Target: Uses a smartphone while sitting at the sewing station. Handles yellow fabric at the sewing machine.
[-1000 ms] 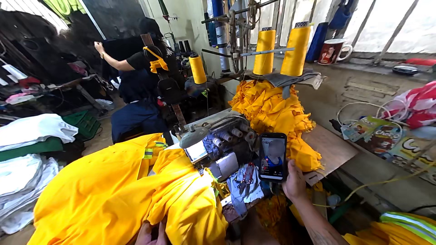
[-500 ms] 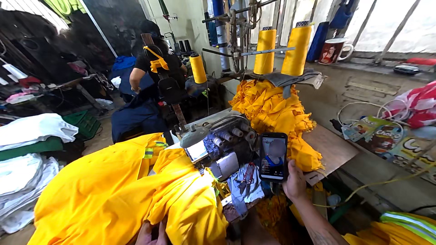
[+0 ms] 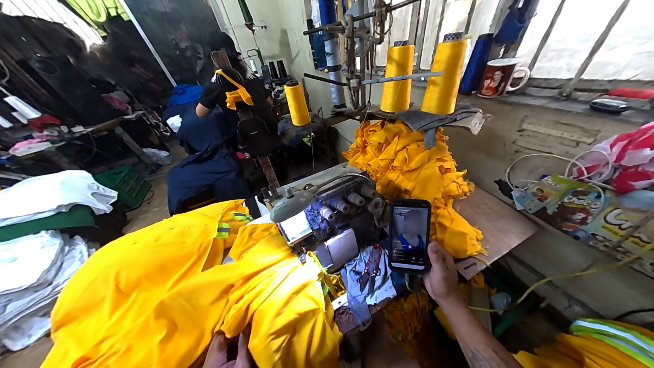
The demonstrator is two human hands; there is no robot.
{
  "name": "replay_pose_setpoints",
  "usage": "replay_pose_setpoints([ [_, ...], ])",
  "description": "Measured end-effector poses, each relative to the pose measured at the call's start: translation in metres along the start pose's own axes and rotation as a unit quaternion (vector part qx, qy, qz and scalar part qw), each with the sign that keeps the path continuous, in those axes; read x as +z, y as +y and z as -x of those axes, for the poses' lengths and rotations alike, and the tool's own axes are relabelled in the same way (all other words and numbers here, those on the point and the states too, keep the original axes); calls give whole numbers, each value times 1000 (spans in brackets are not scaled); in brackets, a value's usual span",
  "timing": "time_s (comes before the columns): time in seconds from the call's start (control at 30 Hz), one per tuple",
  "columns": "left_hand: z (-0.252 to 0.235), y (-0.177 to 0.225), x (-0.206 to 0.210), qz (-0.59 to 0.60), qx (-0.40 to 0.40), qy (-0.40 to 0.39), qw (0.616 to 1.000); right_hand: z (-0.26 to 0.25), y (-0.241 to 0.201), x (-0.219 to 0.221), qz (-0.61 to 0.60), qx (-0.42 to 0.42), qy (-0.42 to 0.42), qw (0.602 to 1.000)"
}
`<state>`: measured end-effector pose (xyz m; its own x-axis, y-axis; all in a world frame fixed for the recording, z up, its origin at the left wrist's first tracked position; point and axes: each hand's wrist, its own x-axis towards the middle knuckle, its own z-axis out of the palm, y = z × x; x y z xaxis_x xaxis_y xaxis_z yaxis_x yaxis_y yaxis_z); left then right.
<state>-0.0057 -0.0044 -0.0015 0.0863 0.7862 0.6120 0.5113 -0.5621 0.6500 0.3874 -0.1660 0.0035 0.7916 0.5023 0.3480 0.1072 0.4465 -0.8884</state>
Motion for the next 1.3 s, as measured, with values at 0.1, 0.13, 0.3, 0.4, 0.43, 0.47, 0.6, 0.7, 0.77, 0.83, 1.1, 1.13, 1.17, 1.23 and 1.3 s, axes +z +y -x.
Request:
replay_pose_setpoints([
  [0.1,0,0,0,1,2,0,1000,0,2,-1,1,0,2,1000],
  [0.13,0,0,0,1,1,0,1000,0,2,-1,-1,3,2,1000],
  [0.3,0,0,1,-2,-4,1,1000,0,1,-2,-4,12,-4,1000],
  [0.4,0,0,1,-5,-3,3,1000,1,2,-2,-3,6,-5,1000],
  [0.43,0,0,1,-3,-4,4,1000,1,1,-2,-3,7,-6,1000],
  [0.47,0,0,1,-1,-4,5,1000,1,1,-2,-4,8,-6,1000],
  [0.6,0,0,1,1,-4,5,1000,0,2,-1,1,7,3,1000],
  [0.7,0,-1,1,5,-3,5,1000,0,2,-2,-2,4,0,1000],
  [0.77,0,-1,1,4,-2,5,1000,1,3,-1,1,1,-2,1000],
  [0.83,0,-2,1,14,1,1,1000,1,2,-1,5,-3,-3,1000],
  [1.1,-1,-3,1,12,11,-1,1000,1,2,-1,9,1,-3,1000],
  [1.13,-1,-2,1,14,11,-1,1000,1,2,-1,10,0,-3,1000],
  [1.17,-1,-3,2,18,10,-1,1000,1,2,-1,11,-1,-4,1000],
  [1.23,0,-4,2,28,8,1,1000,1,2,-1,9,-3,-6,1000],
  [1.3,0,-4,3,28,6,3,1000,0,1,-1,9,-4,-7,1000],
])
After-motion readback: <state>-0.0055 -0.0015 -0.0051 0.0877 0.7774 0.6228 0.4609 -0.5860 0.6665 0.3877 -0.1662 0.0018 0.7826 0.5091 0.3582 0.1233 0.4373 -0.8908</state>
